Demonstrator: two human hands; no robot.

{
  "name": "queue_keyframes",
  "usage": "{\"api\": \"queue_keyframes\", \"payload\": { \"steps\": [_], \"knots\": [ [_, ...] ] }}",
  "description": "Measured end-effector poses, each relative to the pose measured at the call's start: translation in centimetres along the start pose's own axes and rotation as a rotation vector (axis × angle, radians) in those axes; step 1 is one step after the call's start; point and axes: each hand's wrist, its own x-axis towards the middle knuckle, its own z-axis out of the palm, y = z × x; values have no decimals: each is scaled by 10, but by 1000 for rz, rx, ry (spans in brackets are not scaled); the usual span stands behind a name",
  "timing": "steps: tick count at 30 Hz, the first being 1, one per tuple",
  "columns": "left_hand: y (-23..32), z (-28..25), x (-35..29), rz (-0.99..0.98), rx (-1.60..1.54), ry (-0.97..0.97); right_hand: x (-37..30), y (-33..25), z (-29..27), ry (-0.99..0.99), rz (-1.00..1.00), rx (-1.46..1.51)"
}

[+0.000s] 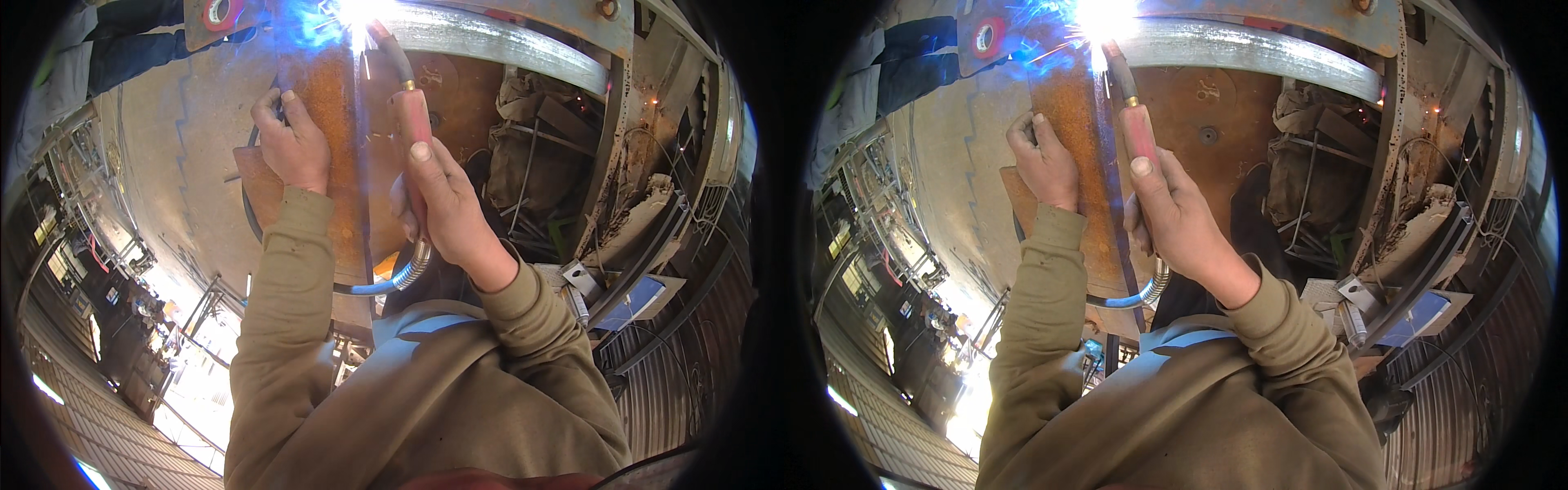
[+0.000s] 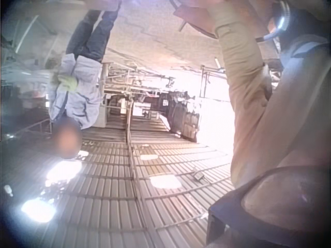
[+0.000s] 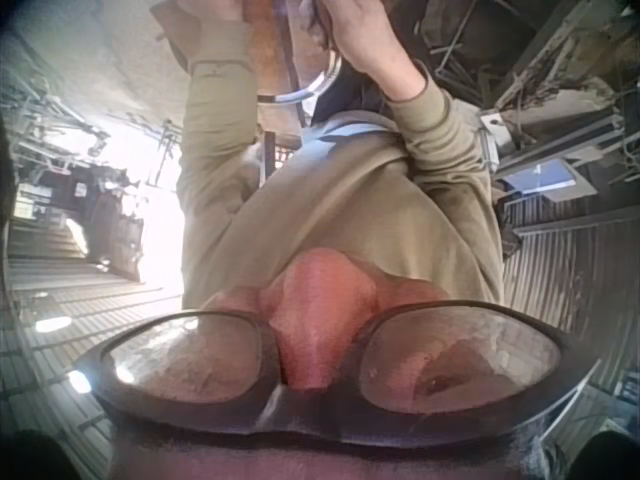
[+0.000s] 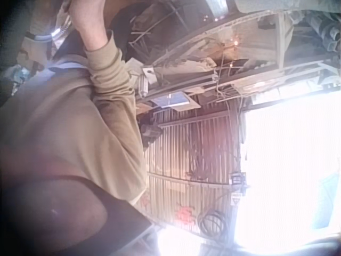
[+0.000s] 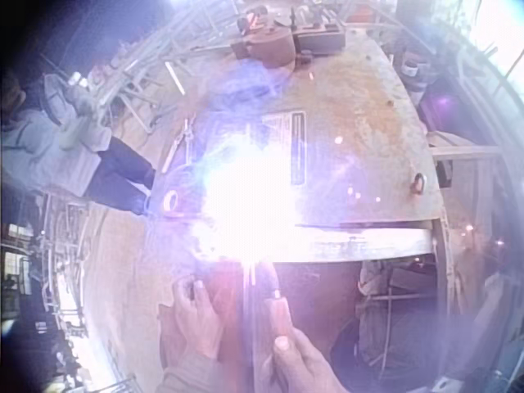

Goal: The person welds a metal frame using a handheld welding torch, moving along the seam to join metal pieces. The person holds the frame with one hand while guiding the torch with the other, producing sparks and bright light during welding.

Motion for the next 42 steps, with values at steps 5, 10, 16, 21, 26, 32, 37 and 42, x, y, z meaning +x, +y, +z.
{"api": "queue_keyframes", "payload": {
  "steps": [5, 10, 16, 21, 26, 32, 37, 42],
  "knots": [
    [1, -1, -2, -27, -17, -9, 3, 0, 0, 13, -14, -3],
    [4, -2, 0, 5, 15, -2, 3, 1, 1, 18, -8, -16],
    [5, -3, 0, -22, 31, -17, 0, 3, -1, 1, 24, 22],
    [3, -2, 0, -30, 17, -15, 0, 6, -2, -13, 4, 14],
    [1, -1, 0, -6, 9, -12, 4, 4, -1, 12, -5, 19],
    [2, -2, 0, -34, 16, -16, 3, 3, -1, 3, 0, 24],
    [3, -1, 0, -17, 35, -7, 6, 6, -1, 9, -24, 30],
    [3, -2, 0, -52, -22, -14, -5, 7, 0, 25, 32, 3]
  ]
}}
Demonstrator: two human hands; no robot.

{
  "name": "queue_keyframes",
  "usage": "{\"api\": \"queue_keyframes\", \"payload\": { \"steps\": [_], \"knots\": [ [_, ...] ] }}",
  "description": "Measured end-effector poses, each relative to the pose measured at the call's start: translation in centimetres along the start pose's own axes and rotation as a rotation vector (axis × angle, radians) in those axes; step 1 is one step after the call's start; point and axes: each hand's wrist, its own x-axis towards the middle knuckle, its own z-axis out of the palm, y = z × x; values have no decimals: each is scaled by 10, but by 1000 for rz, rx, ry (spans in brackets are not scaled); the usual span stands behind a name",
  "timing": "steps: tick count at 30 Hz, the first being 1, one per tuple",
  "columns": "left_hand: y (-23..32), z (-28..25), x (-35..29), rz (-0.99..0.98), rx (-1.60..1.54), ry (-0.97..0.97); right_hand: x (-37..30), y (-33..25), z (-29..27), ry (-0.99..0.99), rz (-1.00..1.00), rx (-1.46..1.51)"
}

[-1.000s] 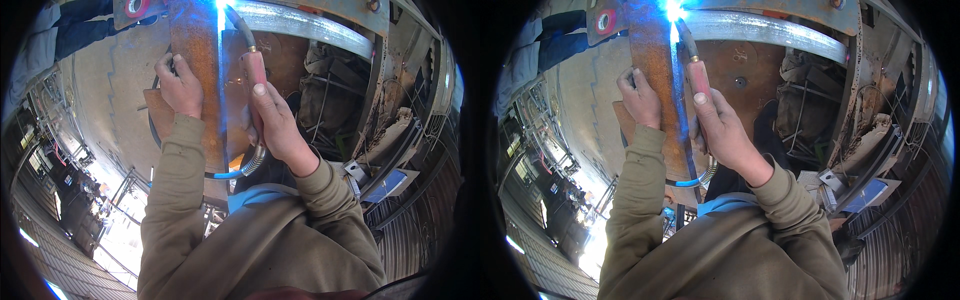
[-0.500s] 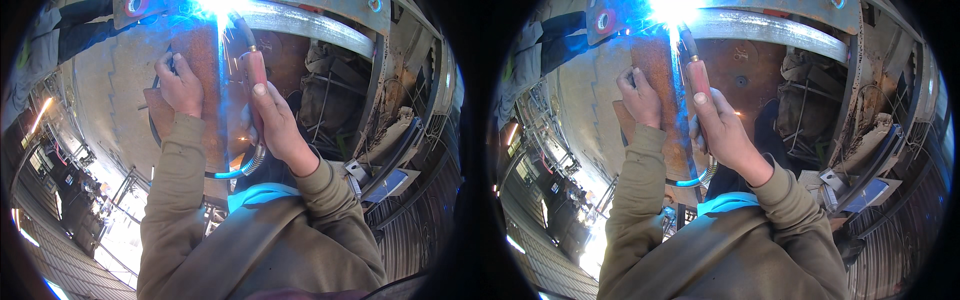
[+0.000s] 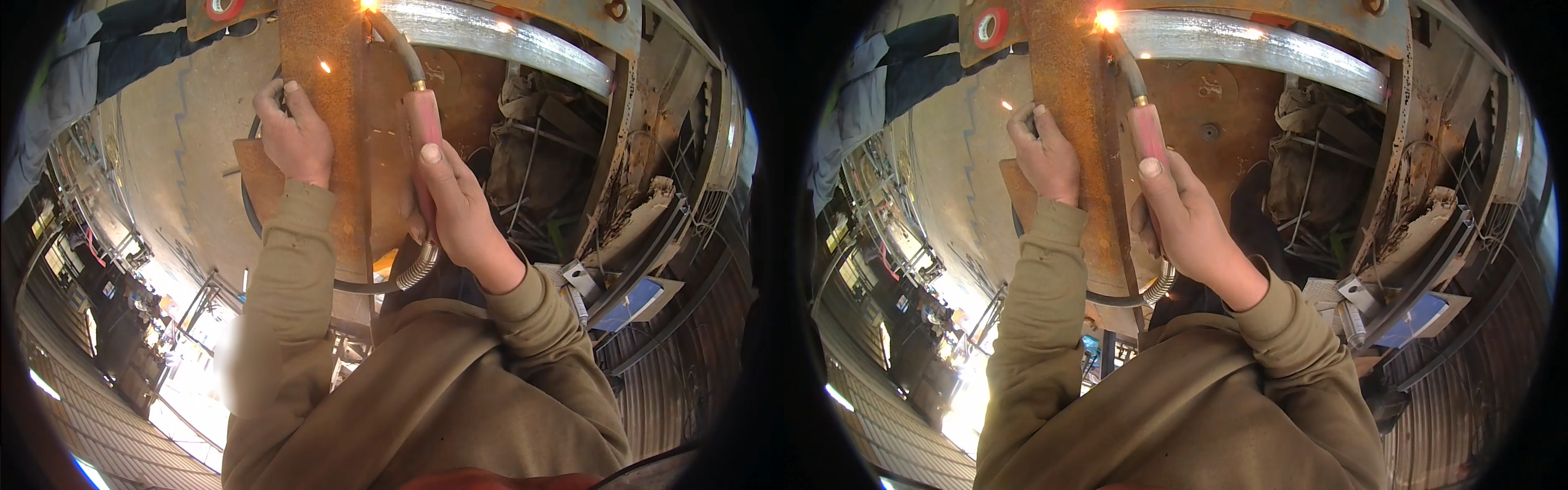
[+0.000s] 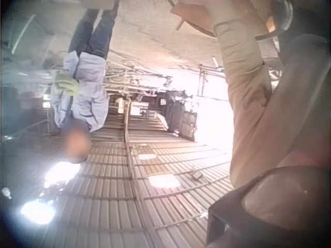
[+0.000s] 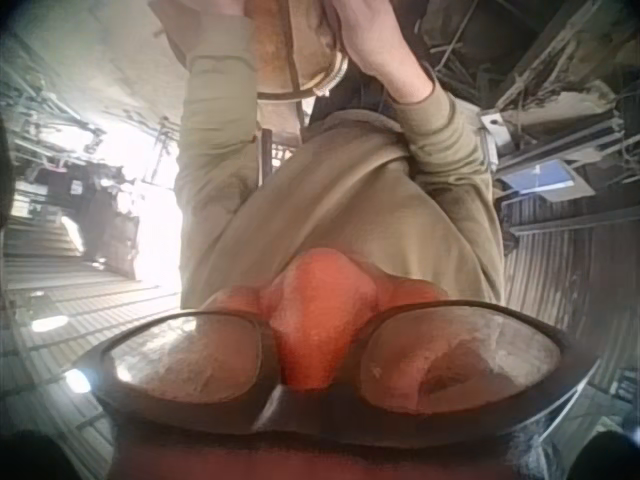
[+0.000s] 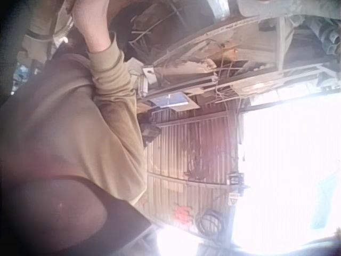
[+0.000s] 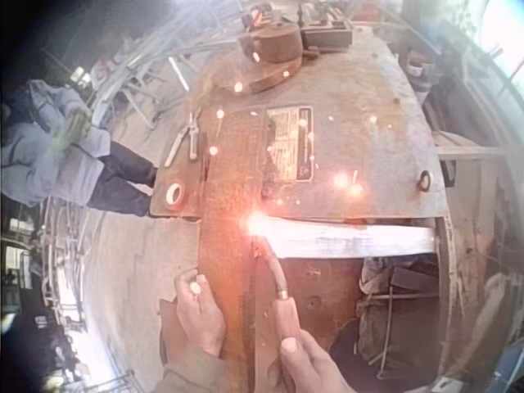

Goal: The person welds a metal frame using a handheld welding torch, moving along the seam to join metal pieces. The person holds the frame with one hand while guiding the torch with the other, producing sparks and bright light during welding.

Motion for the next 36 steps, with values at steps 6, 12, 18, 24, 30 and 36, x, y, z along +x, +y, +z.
{"api": "queue_keyframes", "payload": {
  "steps": [6, 12, 18, 24, 30, 36],
  "knots": [
    [-4, 1, 2, 20, 37, 13, 4, 1, 0, 12, -21, -68],
    [-5, 2, 1, 22, 57, 10, 7, 0, 1, 18, -40, -48],
    [-1, 2, 0, 50, 46, 18, 7, -2, 1, 9, -50, -41],
    [-2, 2, 1, 39, 32, 9, 1, -1, -2, -22, 12, -16],
    [-5, 2, 1, 67, 42, 11, 3, 0, 0, 6, -9, -46],
    [-4, 1, 0, 40, 30, 5, 3, -1, 3, 17, -12, -55]
  ]
}}
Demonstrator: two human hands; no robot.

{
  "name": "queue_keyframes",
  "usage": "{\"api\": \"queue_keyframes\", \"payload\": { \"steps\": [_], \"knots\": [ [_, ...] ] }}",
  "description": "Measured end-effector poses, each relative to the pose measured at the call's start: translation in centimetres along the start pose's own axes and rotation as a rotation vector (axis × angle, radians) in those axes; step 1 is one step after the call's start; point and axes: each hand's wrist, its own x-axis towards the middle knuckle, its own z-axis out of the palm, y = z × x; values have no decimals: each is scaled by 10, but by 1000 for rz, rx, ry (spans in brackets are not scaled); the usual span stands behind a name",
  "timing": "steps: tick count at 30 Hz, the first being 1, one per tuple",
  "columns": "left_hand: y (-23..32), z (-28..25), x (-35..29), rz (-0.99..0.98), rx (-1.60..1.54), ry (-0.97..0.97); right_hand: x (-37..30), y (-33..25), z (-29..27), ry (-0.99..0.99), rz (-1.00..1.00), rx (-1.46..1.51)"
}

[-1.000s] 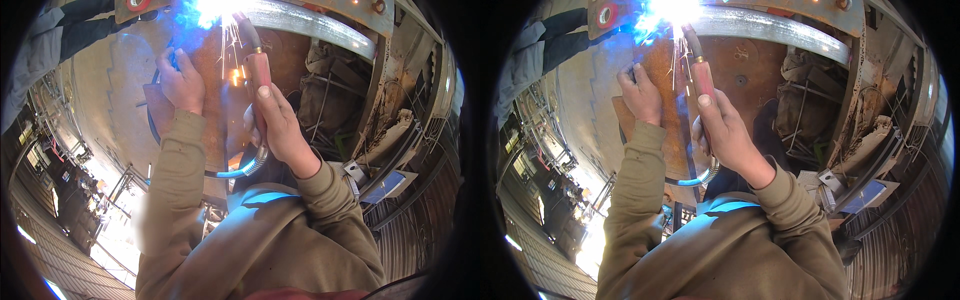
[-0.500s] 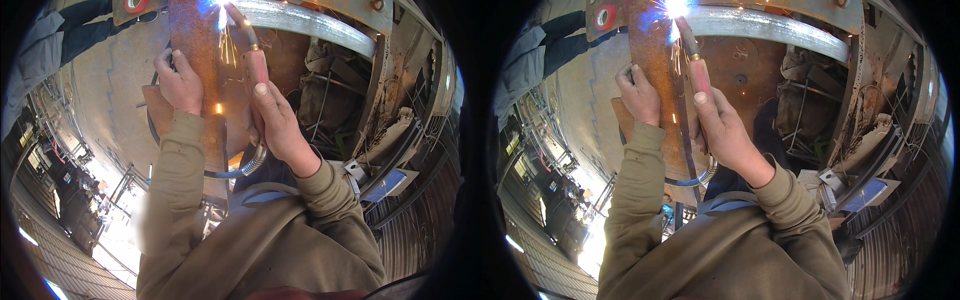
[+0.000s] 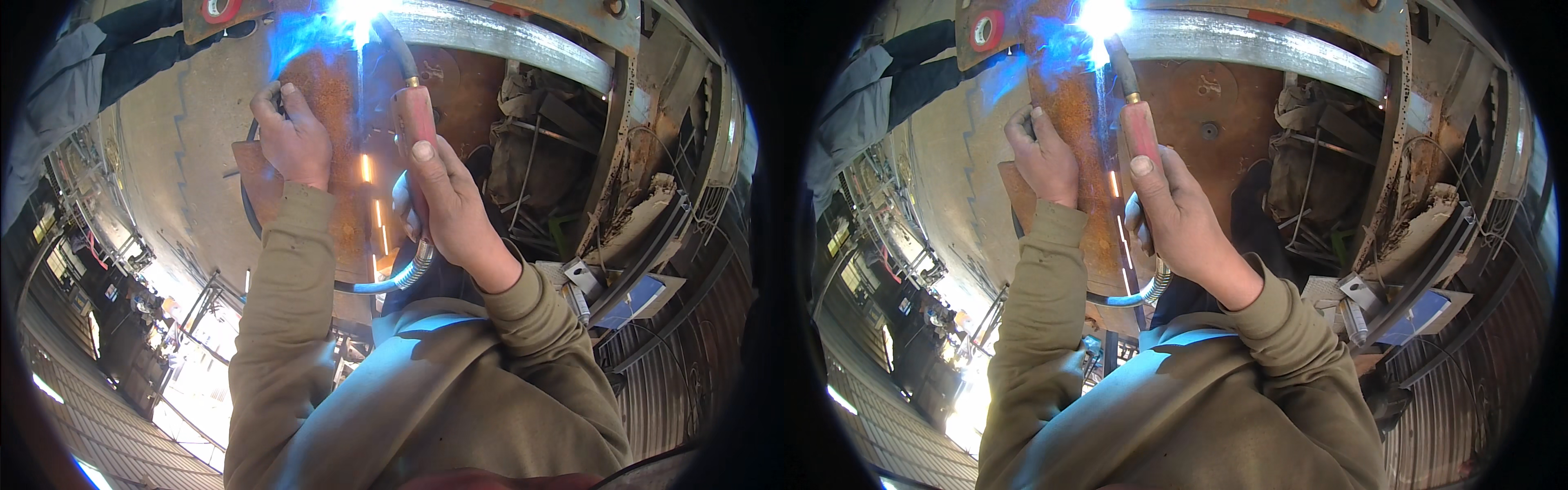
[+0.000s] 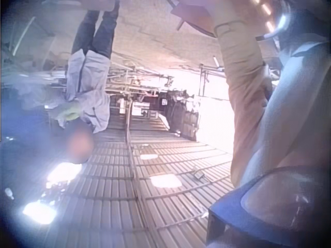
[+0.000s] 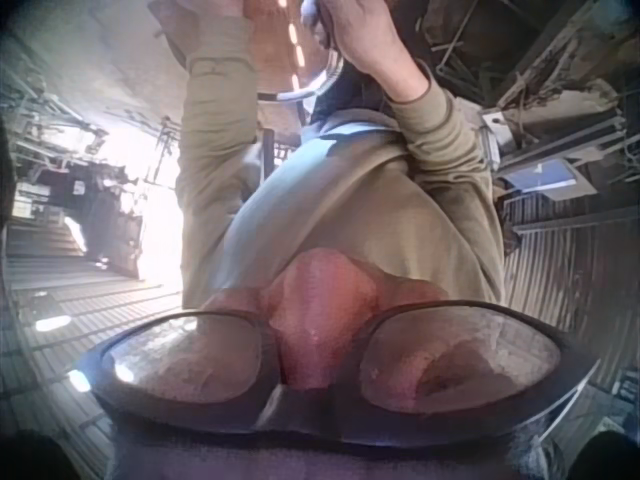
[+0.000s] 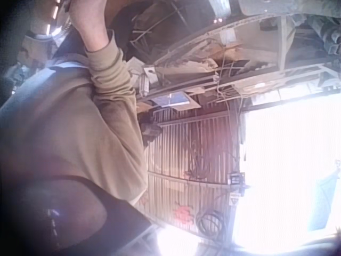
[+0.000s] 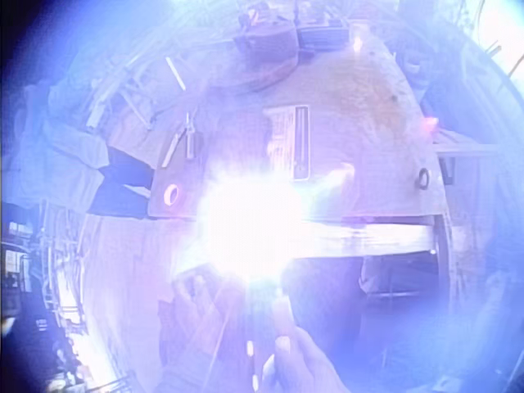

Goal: The person welds a metal frame using a handheld welding torch, moving along the seam to join metal pieces. The person holds the frame with one hand while guiding the torch with the other, producing sparks and bright light during welding.

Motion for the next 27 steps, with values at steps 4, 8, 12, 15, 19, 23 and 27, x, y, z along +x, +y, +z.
{"api": "queue_keyframes", "payload": {
  "steps": [4, 8, 12, 15, 19, 23, 27],
  "knots": [
    [4, -1, 0, 1, -1, 6, 1, 0, -3, -28, 10, 1],
    [8, -3, -2, -85, -46, -31, 0, 0, -2, -17, 25, 45],
    [9, -6, 0, -122, -8, -55, -1, -2, 1, -24, 15, 75],
    [9, -6, 2, -113, 5, -31, -1, -3, 2, -30, 16, 51],
    [10, -8, 0, -118, 34, -69, -3, -2, 1, -18, 15, 21],
    [13, -9, 0, -167, -6, -88, -3, -2, -1, -49, 21, 33],
    [14, -9, 0, -139, -3, -74, -3, -1, -1, -34, 25, 70]
  ]
}}
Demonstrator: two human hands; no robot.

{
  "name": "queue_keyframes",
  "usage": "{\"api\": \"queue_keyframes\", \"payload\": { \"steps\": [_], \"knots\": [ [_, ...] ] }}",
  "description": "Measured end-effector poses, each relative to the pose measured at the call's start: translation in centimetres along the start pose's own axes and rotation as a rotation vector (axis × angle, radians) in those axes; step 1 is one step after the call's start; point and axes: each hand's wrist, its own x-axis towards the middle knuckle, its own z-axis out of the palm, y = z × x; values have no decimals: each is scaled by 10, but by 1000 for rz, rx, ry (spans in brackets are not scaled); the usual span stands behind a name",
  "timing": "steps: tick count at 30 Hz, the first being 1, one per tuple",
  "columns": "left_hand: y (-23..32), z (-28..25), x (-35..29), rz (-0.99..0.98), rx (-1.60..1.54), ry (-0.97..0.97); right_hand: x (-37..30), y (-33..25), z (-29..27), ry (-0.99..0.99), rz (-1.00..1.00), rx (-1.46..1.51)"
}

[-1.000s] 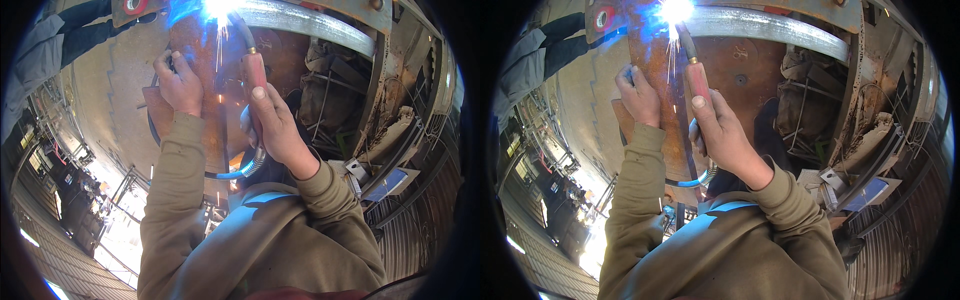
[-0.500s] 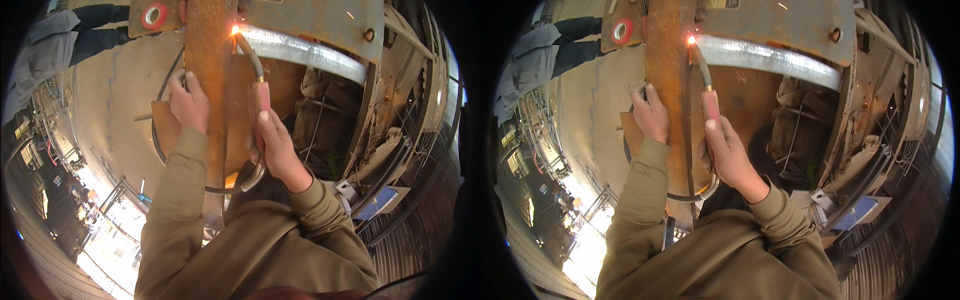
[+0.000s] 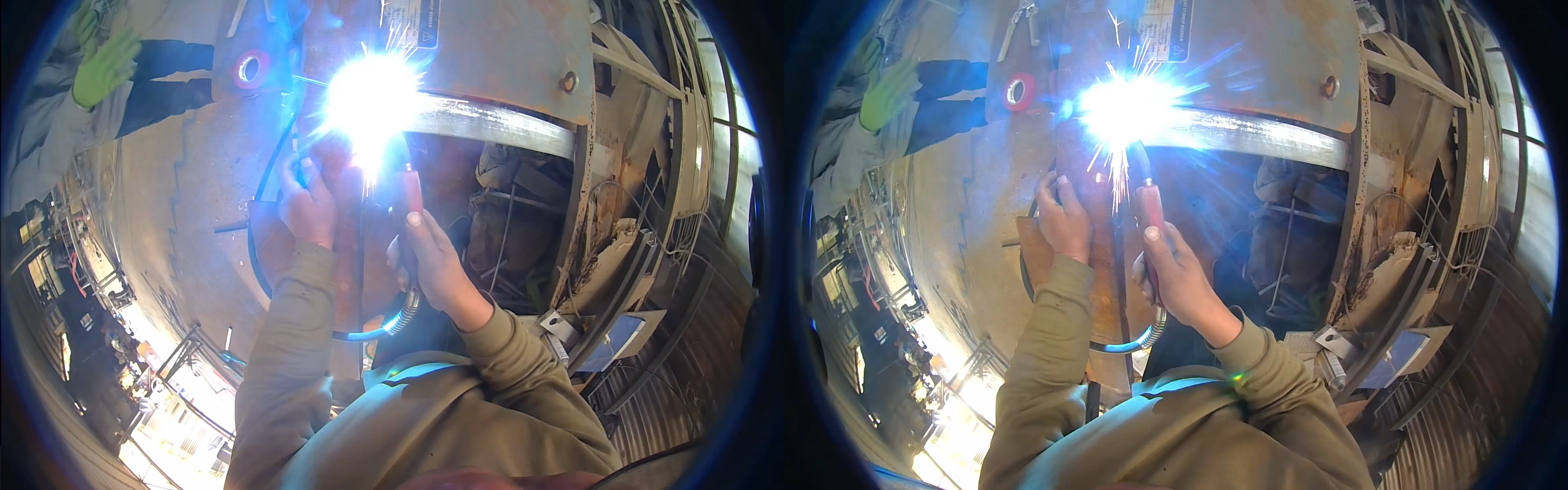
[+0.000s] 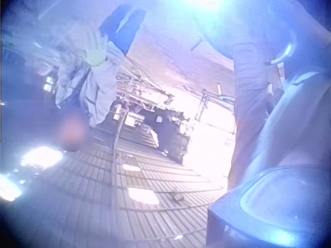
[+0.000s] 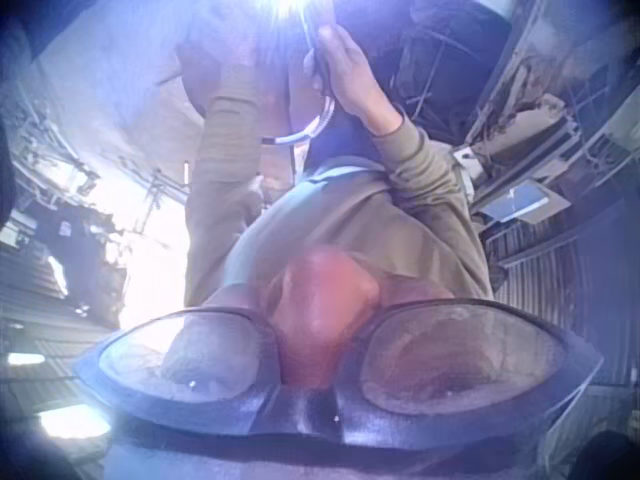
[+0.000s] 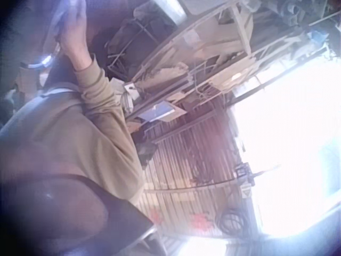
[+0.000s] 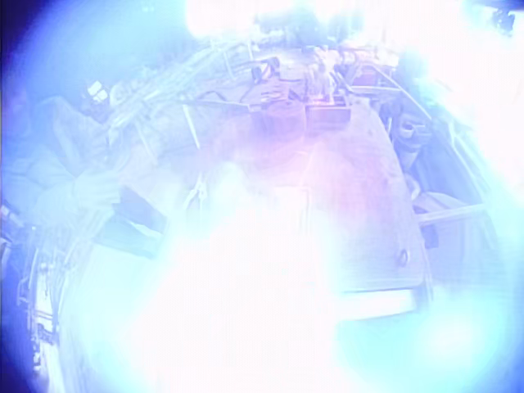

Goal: The person welds a metal frame using a handheld welding torch, moving along the seam to join metal pieces. The person holds the frame with one hand while guiding the torch with the other, producing sparks and bright light during welding.

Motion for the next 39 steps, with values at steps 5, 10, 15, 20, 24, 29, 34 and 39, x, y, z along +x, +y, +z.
{"api": "queue_keyframes", "payload": {
  "steps": [5, 10, 15, 20, 24, 29, 34, 39],
  "knots": [
    [-2, 4, 2, 78, -12, 66, 0, 3, -2, -31, -20, -11],
    [-4, 6, 0, 47, 8, 49, -4, 8, -5, -18, -11, 41],
    [-3, 4, 1, 40, -23, 38, -5, 12, -8, -26, -27, 61],
    [-1, 5, -1, 19, 1, 38, 0, 10, -10, -63, -26, 25],
    [-1, 5, 0, 14, -7, 38, 5, 3, -8, -72, -39, 24],
    [-2, 5, 1, 16, 23, 37, 6, 0, -3, -52, -50, 20],
    [-4, 5, 2, 45, -10, 48, 7, 2, -1, -26, -25, 24],
    [-7, 5, 1, 60, 31, 42, 9, 6, 4, 1, -51, -17]
  ]
}}
